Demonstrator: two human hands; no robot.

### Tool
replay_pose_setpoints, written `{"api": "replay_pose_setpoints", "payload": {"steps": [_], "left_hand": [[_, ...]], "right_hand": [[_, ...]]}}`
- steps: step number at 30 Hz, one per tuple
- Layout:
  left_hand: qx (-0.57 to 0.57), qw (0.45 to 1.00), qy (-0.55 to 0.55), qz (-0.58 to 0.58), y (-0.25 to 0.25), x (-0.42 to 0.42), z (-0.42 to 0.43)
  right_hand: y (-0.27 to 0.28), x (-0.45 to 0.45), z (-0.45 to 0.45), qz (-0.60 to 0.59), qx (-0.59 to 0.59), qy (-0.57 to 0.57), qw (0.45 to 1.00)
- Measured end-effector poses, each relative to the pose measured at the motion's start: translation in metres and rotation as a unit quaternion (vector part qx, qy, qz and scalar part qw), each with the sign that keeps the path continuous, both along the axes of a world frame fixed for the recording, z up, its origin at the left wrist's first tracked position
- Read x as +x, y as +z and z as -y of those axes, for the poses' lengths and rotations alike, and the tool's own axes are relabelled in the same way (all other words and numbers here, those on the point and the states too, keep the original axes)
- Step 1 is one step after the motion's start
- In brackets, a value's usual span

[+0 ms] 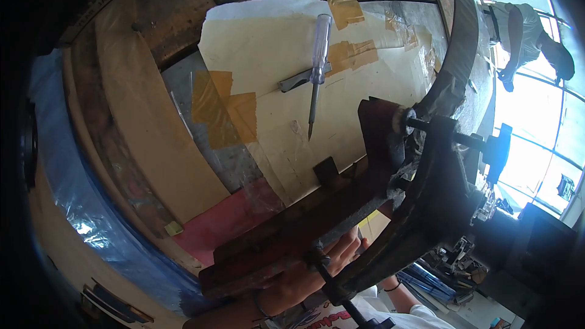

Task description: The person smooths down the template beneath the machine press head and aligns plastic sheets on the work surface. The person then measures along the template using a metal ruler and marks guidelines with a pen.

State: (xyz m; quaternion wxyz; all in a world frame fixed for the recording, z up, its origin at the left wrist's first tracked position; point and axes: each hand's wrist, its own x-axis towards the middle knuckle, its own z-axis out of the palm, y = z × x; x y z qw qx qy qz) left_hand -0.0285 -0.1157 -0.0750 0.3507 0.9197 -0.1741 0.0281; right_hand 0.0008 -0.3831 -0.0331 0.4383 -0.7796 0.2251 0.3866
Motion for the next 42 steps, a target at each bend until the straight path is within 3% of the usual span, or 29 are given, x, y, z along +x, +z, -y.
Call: {"api": "replay_pose_setpoints", "payload": {"steps": [13, 16, 21, 25, 35, 42], "left_hand": [[0.014, 1.000, -0.003, 0.001, 0.002, 0.001, -0.001], [0.021, 1.000, -0.002, 0.002, 0.003, 0.001, -0.002], [0.032, 0.999, -0.004, 0.004, 0.004, 0.002, -0.004], [0.047, 0.999, -0.009, 0.008, 0.005, 0.004, -0.006], [0.141, 0.989, -0.035, 0.032, 0.013, 0.019, -0.017], [0.024, 1.000, 0.001, 0.005, -0.004, -0.006, 0.001]], "right_hand": [[0.002, 0.004, -0.017, 0.002, 0.013, -0.022, 1.000], [-0.005, 0.000, -0.004, 0.044, 0.060, 0.026, 0.997], [0.005, -0.001, -0.011, -0.019, 0.012, -0.067, 0.998], [-0.001, 0.001, -0.005, 0.023, 0.050, -0.001, 0.998], [-0.006, 0.001, -0.006, 0.004, 0.021, -0.019, 1.000], [-0.009, -0.003, -0.001, 0.024, 0.021, 0.023, 0.999]]}}
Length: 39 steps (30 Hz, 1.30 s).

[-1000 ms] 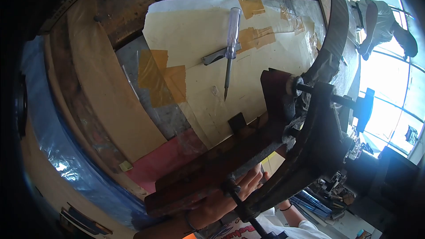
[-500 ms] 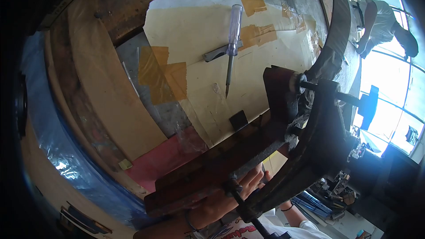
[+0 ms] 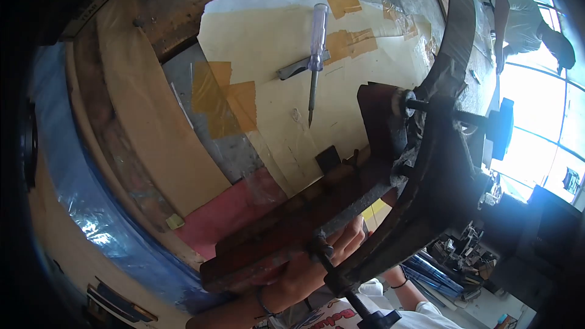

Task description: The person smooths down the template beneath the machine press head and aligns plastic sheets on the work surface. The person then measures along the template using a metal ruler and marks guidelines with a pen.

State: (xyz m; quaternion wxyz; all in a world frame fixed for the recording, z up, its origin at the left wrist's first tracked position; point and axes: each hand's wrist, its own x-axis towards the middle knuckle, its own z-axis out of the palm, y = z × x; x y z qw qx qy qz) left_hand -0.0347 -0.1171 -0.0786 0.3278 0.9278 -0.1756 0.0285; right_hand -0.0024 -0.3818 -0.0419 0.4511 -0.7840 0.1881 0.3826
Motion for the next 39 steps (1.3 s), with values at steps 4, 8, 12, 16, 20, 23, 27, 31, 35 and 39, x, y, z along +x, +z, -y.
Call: {"api": "replay_pose_setpoints", "payload": {"steps": [4, 8, 12, 16, 20, 23, 27, 31, 35, 39], "left_hand": [[-0.077, 0.996, 0.018, -0.036, -0.013, -0.015, 0.019], [-0.084, 0.995, 0.036, -0.038, -0.008, -0.003, 0.012], [-0.015, 0.999, 0.044, 0.002, -0.003, 0.006, 0.003], [0.003, 0.998, 0.047, -0.038, 0.011, 0.013, -0.011], [0.010, 0.998, 0.058, -0.023, 0.009, 0.011, -0.007], [-0.019, 0.995, 0.093, 0.018, 0.006, 0.011, -0.005], [-0.067, 0.993, 0.091, 0.020, 0.010, 0.015, -0.006], [-0.069, 0.993, 0.091, 0.023, 0.015, 0.015, -0.008], [-0.052, 0.993, 0.095, 0.050, 0.014, 0.017, -0.007], [-0.027, 0.993, 0.095, 0.057, 0.013, 0.019, -0.002]], "right_hand": [[-0.001, -0.001, 0.004, 0.010, -0.002, 0.034, 0.999], [-0.002, -0.002, 0.006, 0.034, -0.005, 0.103, 0.994], [0.000, -0.004, 0.010, 0.076, -0.015, 0.177, 0.981], [0.025, 0.028, -0.004, 0.127, -0.070, 0.326, 0.934], [0.080, 0.072, -0.062, 0.215, -0.200, 0.383, 0.876], [0.070, 0.107, -0.005, 0.404, -0.197, 0.349, 0.822], [0.091, 0.201, 0.040, 0.460, -0.350, 0.054, 0.814], [0.086, 0.292, 0.048, 0.528, -0.345, 0.027, 0.775], [0.059, 0.355, 0.033, 0.537, -0.349, 0.072, 0.764], [0.028, 0.381, 0.021, 0.555, -0.346, 0.100, 0.750]]}}
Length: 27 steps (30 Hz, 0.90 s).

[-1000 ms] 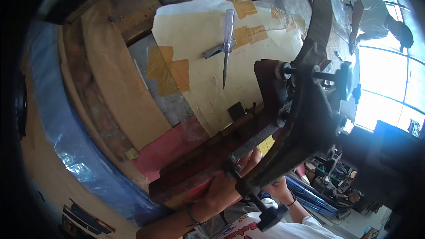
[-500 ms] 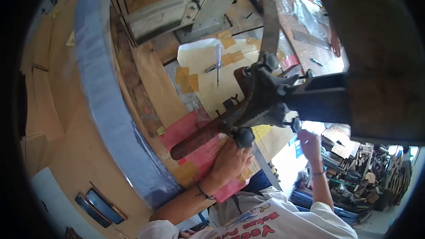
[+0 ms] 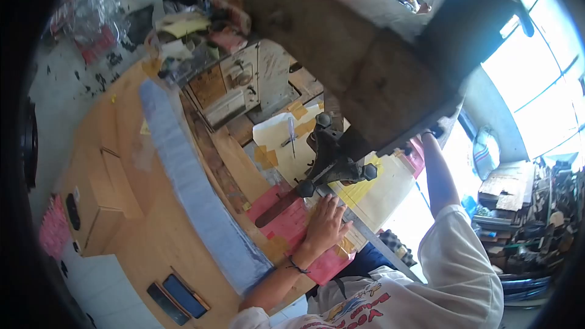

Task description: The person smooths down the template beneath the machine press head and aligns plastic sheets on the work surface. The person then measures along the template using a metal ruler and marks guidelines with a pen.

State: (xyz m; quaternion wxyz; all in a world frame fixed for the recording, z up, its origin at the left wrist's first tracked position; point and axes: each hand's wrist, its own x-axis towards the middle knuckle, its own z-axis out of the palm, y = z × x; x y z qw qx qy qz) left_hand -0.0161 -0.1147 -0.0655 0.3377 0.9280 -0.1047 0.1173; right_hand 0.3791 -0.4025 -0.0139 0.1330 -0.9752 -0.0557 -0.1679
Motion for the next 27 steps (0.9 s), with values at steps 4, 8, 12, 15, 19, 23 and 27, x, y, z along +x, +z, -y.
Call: {"api": "replay_pose_setpoints", "payload": {"steps": [4, 8, 12, 15, 19, 23, 27], "left_hand": [[0.038, 0.999, -0.012, -0.013, 0.012, -0.003, 0.001], [0.056, 0.989, -0.126, -0.051, 0.032, -0.023, -0.019], [-0.217, 0.882, -0.286, -0.304, 0.177, -0.033, -0.103], [-0.386, 0.869, -0.271, -0.150, 0.173, -0.015, -0.183], [-0.224, 0.958, 0.042, -0.176, 0.119, 0.090, -0.218], [-0.015, 0.992, 0.107, 0.071, 0.029, 0.153, -0.201], [-0.019, 0.994, 0.104, -0.039, 0.022, 0.164, -0.186]], "right_hand": [[-0.024, 0.038, 0.000, 0.030, -0.006, 0.028, 0.999], [-0.106, 0.127, 0.053, 0.033, -0.127, 0.034, 0.991], [-0.105, 0.112, 0.053, 0.030, -0.132, 0.000, 0.991], [-0.081, 0.095, 0.040, 0.002, -0.107, -0.025, 0.994], [-0.076, 0.076, 0.049, -0.017, -0.082, -0.029, 0.996], [-0.059, 0.055, 0.060, -0.028, -0.062, -0.023, 0.997], [-0.048, 0.038, 0.070, -0.035, -0.034, -0.016, 0.999]]}}
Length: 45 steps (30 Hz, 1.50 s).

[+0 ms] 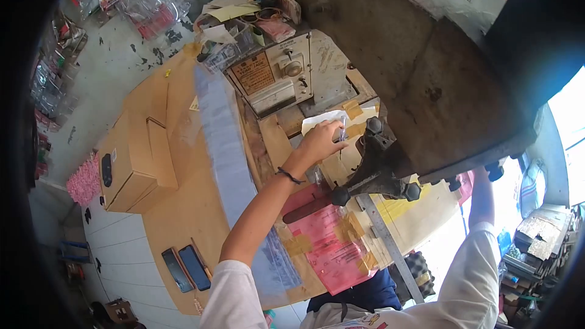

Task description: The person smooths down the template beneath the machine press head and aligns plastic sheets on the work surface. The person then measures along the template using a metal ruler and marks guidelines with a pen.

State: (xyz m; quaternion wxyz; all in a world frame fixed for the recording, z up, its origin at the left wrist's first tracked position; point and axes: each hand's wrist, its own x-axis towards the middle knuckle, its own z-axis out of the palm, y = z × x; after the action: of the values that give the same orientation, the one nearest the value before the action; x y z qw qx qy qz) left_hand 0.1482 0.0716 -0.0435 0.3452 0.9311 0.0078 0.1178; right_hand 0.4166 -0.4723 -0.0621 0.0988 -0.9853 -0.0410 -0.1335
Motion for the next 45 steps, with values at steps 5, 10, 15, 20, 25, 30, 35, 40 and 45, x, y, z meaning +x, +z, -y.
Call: {"api": "replay_pose_setpoints", "payload": {"steps": [5, 10, 15, 20, 25, 30, 35, 40, 45], "left_hand": [[-0.065, 0.996, 0.034, -0.052, -0.020, 0.004, -0.007], [-0.123, 0.989, 0.074, 0.037, -0.003, -0.029, -0.032], [-0.164, 0.962, 0.216, -0.030, 0.031, -0.103, -0.062], [-0.075, 0.955, 0.285, 0.046, 0.006, -0.137, -0.104], [0.012, 0.950, 0.311, 0.005, 0.000, -0.138, -0.109], [0.041, 0.961, 0.273, -0.011, 0.046, -0.150, -0.082], [-0.302, 0.920, -0.227, -0.106, 0.131, -0.173, -0.013], [-0.208, 0.917, -0.322, -0.113, 0.140, -0.169, 0.041], [-0.331, 0.897, -0.286, -0.058, 0.121, -0.142, -0.028]], "right_hand": [[0.018, -0.033, 0.011, -0.011, 0.047, 0.006, 0.999], [0.052, -0.086, 0.031, -0.038, 0.141, 0.030, 0.989], [0.107, -0.161, 0.033, -0.100, 0.264, 0.082, 0.956], [0.174, -0.222, -0.009, -0.205, 0.353, 0.218, 0.887], [0.219, -0.257, -0.095, -0.349, 0.357, 0.440, 0.747], [0.227, -0.279, -0.203, -0.468, 0.253, 0.644, 0.551], [0.197, -0.324, -0.267, -0.393, 0.296, 0.580, 0.649], [0.167, -0.341, -0.278, -0.345, 0.321, 0.557, 0.684], [0.134, -0.345, -0.246, -0.324, 0.361, 0.463, 0.742]]}}
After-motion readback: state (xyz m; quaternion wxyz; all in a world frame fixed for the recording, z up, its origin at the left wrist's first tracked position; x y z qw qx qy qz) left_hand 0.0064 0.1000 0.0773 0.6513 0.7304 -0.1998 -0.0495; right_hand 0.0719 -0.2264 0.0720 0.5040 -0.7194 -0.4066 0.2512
